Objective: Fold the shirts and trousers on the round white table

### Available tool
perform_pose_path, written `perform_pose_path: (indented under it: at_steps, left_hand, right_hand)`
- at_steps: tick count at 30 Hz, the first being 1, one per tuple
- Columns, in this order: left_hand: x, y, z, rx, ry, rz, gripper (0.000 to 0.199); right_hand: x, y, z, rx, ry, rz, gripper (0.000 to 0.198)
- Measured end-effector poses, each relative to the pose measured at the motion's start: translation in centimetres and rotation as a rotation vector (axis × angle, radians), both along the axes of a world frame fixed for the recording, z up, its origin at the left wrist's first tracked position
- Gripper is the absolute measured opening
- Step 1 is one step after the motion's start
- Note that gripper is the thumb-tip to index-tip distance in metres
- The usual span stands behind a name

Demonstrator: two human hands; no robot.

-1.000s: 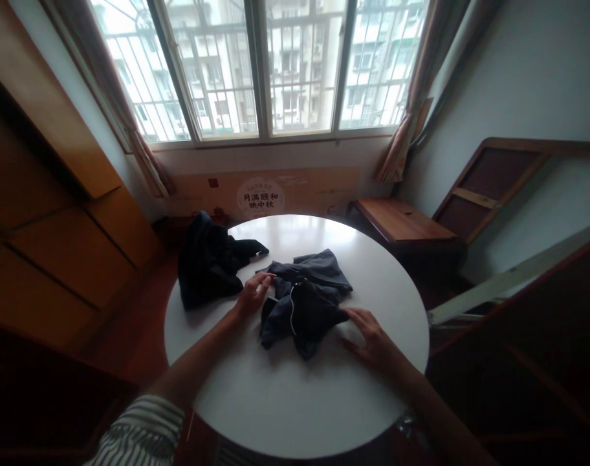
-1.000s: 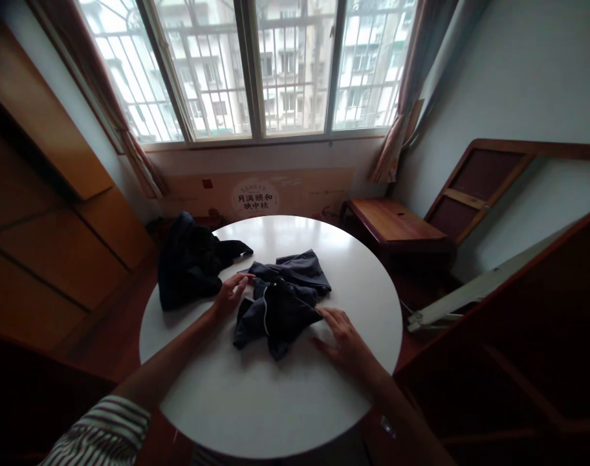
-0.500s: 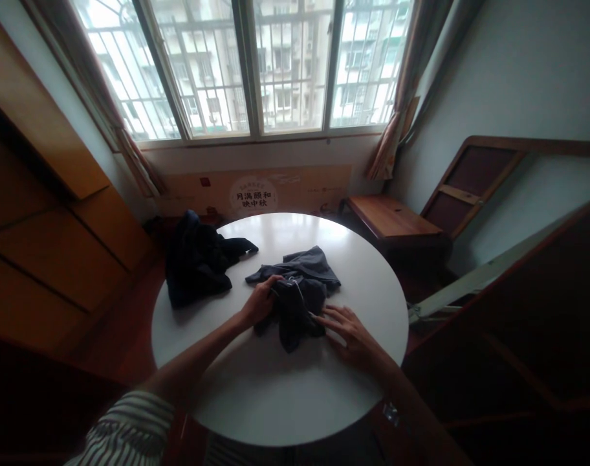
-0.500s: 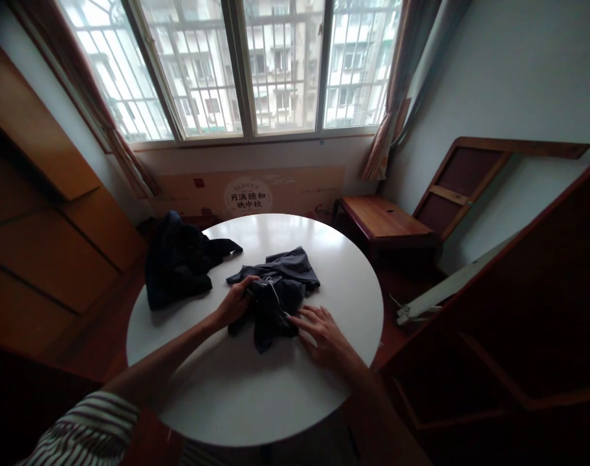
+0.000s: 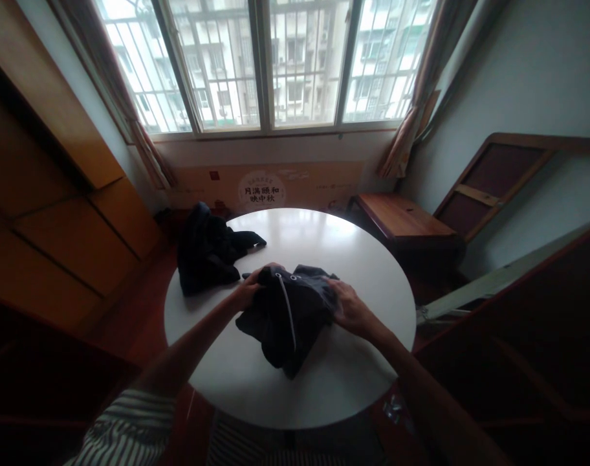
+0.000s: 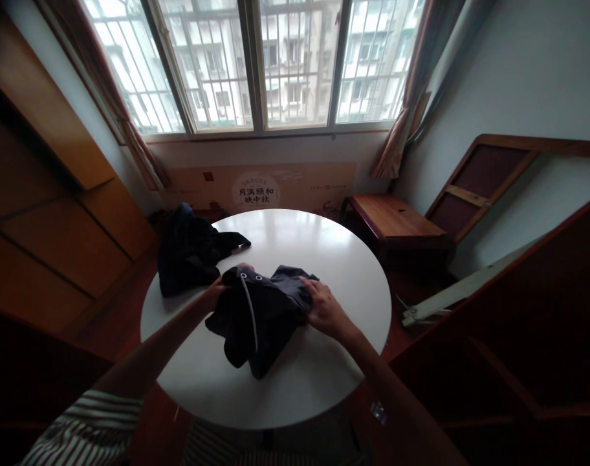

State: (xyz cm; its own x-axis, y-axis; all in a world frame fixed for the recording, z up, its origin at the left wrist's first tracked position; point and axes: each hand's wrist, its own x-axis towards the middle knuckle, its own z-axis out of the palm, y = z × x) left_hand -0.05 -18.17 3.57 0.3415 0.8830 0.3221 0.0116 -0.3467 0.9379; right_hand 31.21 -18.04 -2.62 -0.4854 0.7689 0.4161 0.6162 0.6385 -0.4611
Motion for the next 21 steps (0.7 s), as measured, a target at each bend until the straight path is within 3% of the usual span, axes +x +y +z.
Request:
perform_pose_path:
  at_steps: [2, 5, 7, 9, 12, 14, 16, 17, 19, 21]
  left_hand:
    - [-0.8, -0.4, 0.9, 0.067, 0.078, -0.004, 0.039]
    - [-3.3, 0.4, 2.5, 0.244, 0.271, 0.267, 0.033]
    - [-5.1, 2.0, 4.0, 0.377, 0.402, 0.511, 0.028]
    - [-6.4, 3.7, 6.2, 0.495, 0.483, 0.659, 0.028]
    - [-6.8, 5.5, 10.4, 0.65, 0.492, 0.728, 0.04]
    - [-6.7, 5.5, 12.7, 0.774, 0.422, 0.762, 0.045]
    - [-6.7, 4.9, 13.5, 0.815, 0.396, 0.739, 0.043]
    - [-6.9, 4.5, 13.2, 0.762, 0.431, 0.685, 0.039]
    - [-7.1, 3.5, 11.2, 0.537, 0.578, 0.501, 0.034]
    - [-7.2, 2.4, 8.0, 0.327, 0.718, 0.261, 0.033]
  right_hand:
    - [-0.2, 1.2, 0.6, -0.022, -0.04, 0.016, 0.044]
    - [0.6, 3.6, 3.1, -0.022, 0.016, -0.012, 0.04]
    - [1.3, 5.5, 6.5, 0.05, 0.084, -0.079, 0.038]
    - [1.6, 7.0, 10.9, 0.199, 0.144, -0.158, 0.034]
    - [1.6, 6.9, 17.2, 0.405, 0.262, -0.256, 0.03]
    - [1.8, 5.2, 19.3, 0.498, 0.313, -0.258, 0.029]
    - [2.4, 3.0, 19.0, 0.532, 0.306, -0.187, 0.026]
    - [2.9, 1.8, 18.0, 0.51, 0.278, -0.125, 0.024]
    - [4.0, -0.1, 14.6, 0.344, 0.152, 0.056, 0.022]
    - [5.0, -1.4, 10.6, 0.091, -0.039, 0.218, 0.02]
